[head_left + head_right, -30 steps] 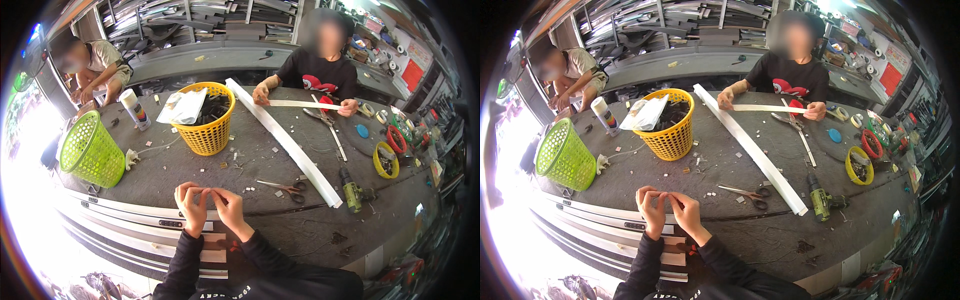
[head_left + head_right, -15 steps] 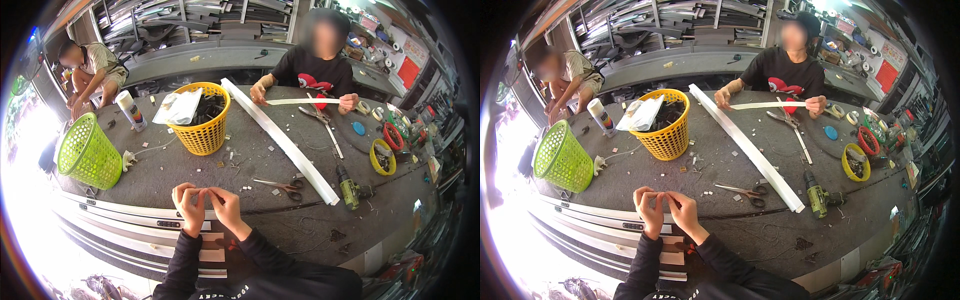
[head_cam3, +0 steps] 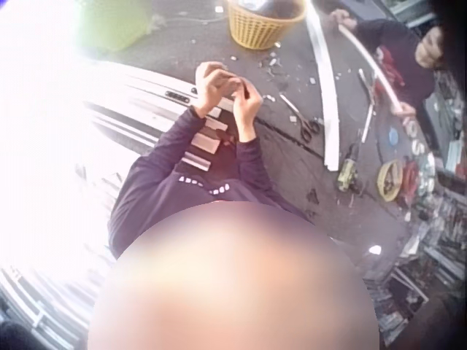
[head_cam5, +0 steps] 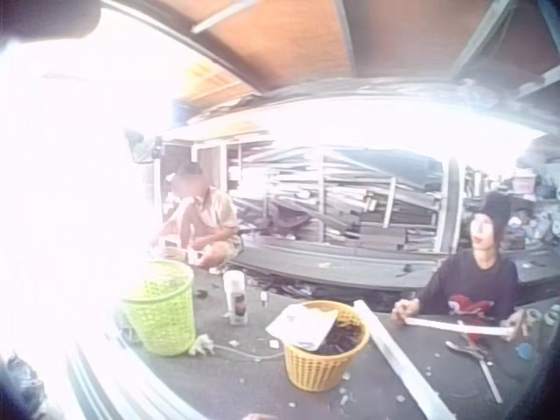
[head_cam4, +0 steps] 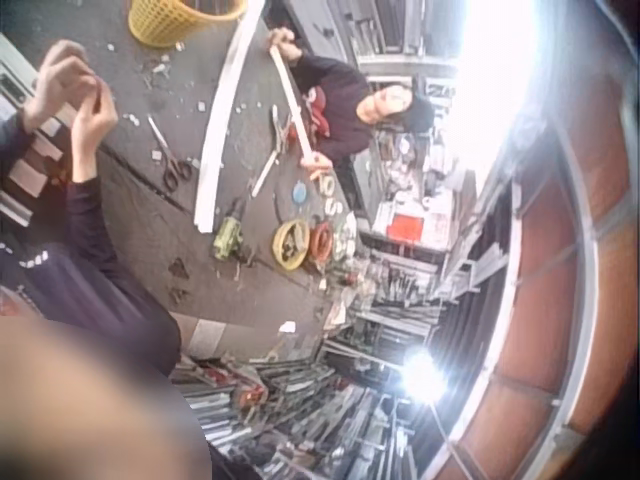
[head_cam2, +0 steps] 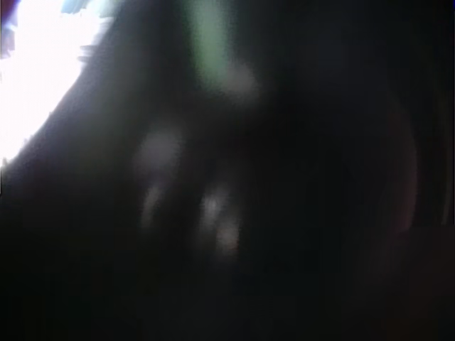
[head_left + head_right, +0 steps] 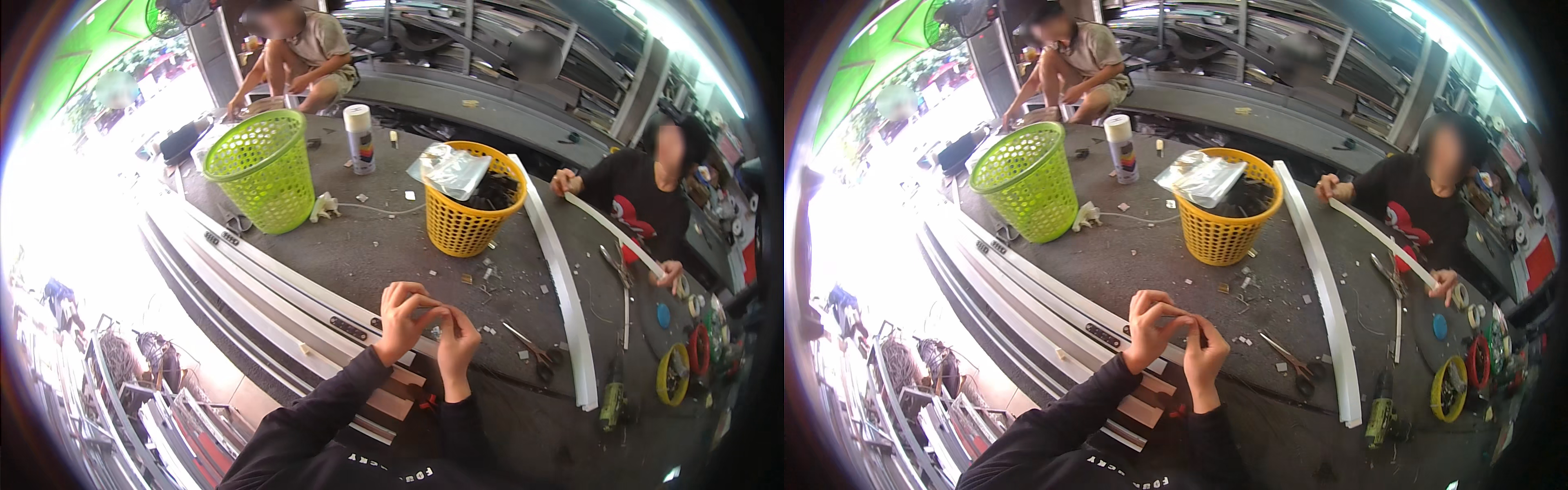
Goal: The person assembles aluminum window frame profiles by inserting small plastic or metal inserts into the ends of the profiles. They use pliers to press the inserts into place and handle several profiles one at a time on a workbench.
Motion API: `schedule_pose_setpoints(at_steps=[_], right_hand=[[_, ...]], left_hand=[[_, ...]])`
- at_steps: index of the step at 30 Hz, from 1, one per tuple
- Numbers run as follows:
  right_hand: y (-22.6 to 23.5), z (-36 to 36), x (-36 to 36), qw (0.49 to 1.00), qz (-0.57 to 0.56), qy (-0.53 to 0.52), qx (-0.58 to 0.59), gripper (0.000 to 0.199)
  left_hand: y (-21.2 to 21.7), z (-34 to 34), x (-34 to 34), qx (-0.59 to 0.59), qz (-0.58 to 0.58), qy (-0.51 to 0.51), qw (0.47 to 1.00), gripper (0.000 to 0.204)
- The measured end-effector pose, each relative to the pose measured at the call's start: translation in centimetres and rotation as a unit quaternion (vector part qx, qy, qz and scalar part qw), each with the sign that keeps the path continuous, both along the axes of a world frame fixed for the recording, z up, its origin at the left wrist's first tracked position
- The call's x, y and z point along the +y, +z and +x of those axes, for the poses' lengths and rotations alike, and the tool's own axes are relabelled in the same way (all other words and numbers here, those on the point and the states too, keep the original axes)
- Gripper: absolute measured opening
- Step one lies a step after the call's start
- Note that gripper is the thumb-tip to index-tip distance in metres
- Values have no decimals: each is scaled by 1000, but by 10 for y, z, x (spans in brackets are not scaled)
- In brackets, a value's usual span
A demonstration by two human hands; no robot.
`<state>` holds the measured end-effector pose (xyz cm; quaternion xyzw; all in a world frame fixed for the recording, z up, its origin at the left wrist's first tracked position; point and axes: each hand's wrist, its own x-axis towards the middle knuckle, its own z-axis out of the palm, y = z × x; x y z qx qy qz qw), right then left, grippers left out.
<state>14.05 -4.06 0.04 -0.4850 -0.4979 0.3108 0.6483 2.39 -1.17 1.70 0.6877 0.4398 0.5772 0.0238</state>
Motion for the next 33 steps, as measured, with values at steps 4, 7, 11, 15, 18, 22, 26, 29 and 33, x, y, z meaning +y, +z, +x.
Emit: schedule_pose_setpoints(at_steps=[4,7,11,15,18,22,26,29,33], right_hand=[[3,1,-3,1000,-7,7,-6,15],[4,1,-4,1000,-20,16,2,17],[4,2,-4,999,-33,26,9,20],[4,3,-3,999,-31,21,-13,20],[4,2,-3,999,-27,29,0,20],[4,2,-3,1000,-15,18,-11,17],[4,2,-3,1000,-17,22,-9,17],[4,1,-3,1000,-19,21,-7,16],[5,1,-3,1000,-10,10,-23,16]], left_hand=[[-4,1,0,-5,-3,-7,1000,23],[-6,1,0,-20,-5,-8,1000,23],[-8,1,0,-29,-4,-11,1000,23],[-11,1,1,-38,-8,-25,999,23],[-12,1,1,-41,-10,-26,999,23],[-11,1,1,-40,-5,-22,999,23],[-11,1,1,-33,1,-18,999,22],[-11,1,1,-35,3,-23,999,23],[-12,0,2,-26,3,-16,1000,23]])
